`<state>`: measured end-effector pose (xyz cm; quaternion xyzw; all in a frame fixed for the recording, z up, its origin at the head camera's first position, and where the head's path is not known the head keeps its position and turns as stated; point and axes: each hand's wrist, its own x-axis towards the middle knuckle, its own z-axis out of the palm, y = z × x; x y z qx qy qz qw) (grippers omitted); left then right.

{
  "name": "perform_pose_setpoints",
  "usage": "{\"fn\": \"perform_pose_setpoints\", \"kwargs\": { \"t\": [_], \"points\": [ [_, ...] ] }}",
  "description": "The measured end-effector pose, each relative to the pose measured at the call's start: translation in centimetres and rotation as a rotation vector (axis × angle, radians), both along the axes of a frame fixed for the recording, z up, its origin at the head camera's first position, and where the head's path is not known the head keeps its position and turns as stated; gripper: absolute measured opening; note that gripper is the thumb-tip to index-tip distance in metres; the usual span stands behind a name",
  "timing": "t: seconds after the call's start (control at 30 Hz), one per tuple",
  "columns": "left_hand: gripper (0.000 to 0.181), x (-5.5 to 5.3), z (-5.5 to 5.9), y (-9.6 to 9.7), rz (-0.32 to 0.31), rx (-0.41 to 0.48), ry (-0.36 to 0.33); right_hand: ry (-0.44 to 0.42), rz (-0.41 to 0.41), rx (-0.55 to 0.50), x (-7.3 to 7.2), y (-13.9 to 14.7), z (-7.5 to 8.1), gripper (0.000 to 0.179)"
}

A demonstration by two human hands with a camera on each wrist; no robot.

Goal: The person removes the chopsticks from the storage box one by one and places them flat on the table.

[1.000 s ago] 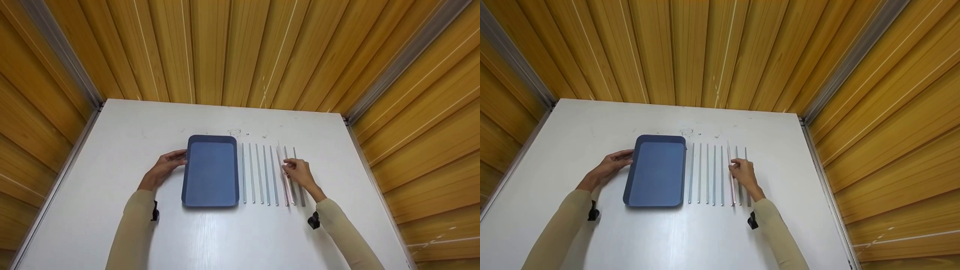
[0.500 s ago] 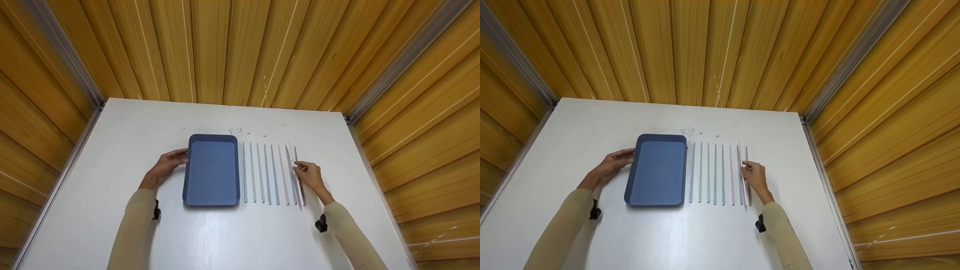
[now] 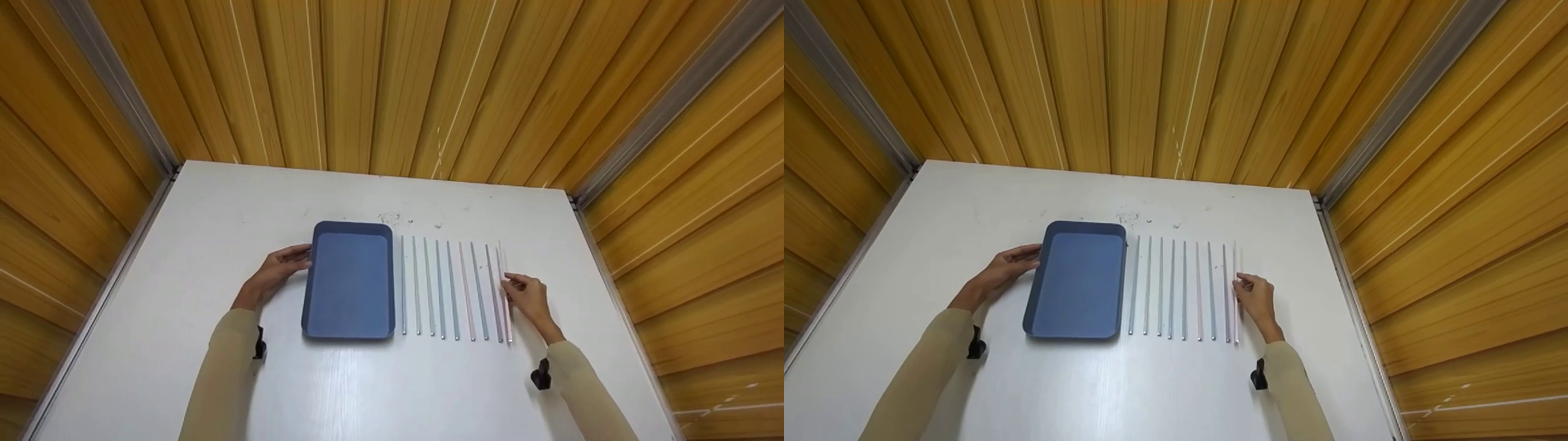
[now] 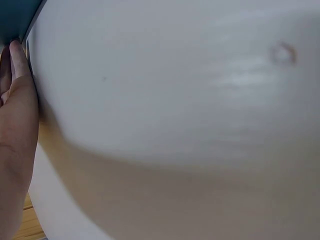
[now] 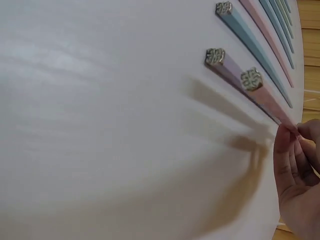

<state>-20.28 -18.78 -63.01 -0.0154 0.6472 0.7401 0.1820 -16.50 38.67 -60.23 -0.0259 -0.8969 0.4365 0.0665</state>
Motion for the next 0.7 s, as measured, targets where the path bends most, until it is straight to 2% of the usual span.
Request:
{"fn": "perform_pose_setpoints", "kwargs": {
  "t": [0.23,0.47,0.7],
  "points": [
    [0.064,0.0,-0.2,0.3,-0.005,-0.009,-0.017,-0.022,-0.045,0.073,0.3,1.4,-0.7,0.025],
    [0.063,0.0,-0.4,0.5,-0.017,-0.018,-0.012,-0.087,-0.059,0.068,0.6,1.9,-1.3,0.026],
    [0.061,-0.2,-0.2,0.8,-0.005,-0.003,-0.006,-0.072,-0.057,0.089,0.8,1.8,-1.4,0.025]
  ]
}}
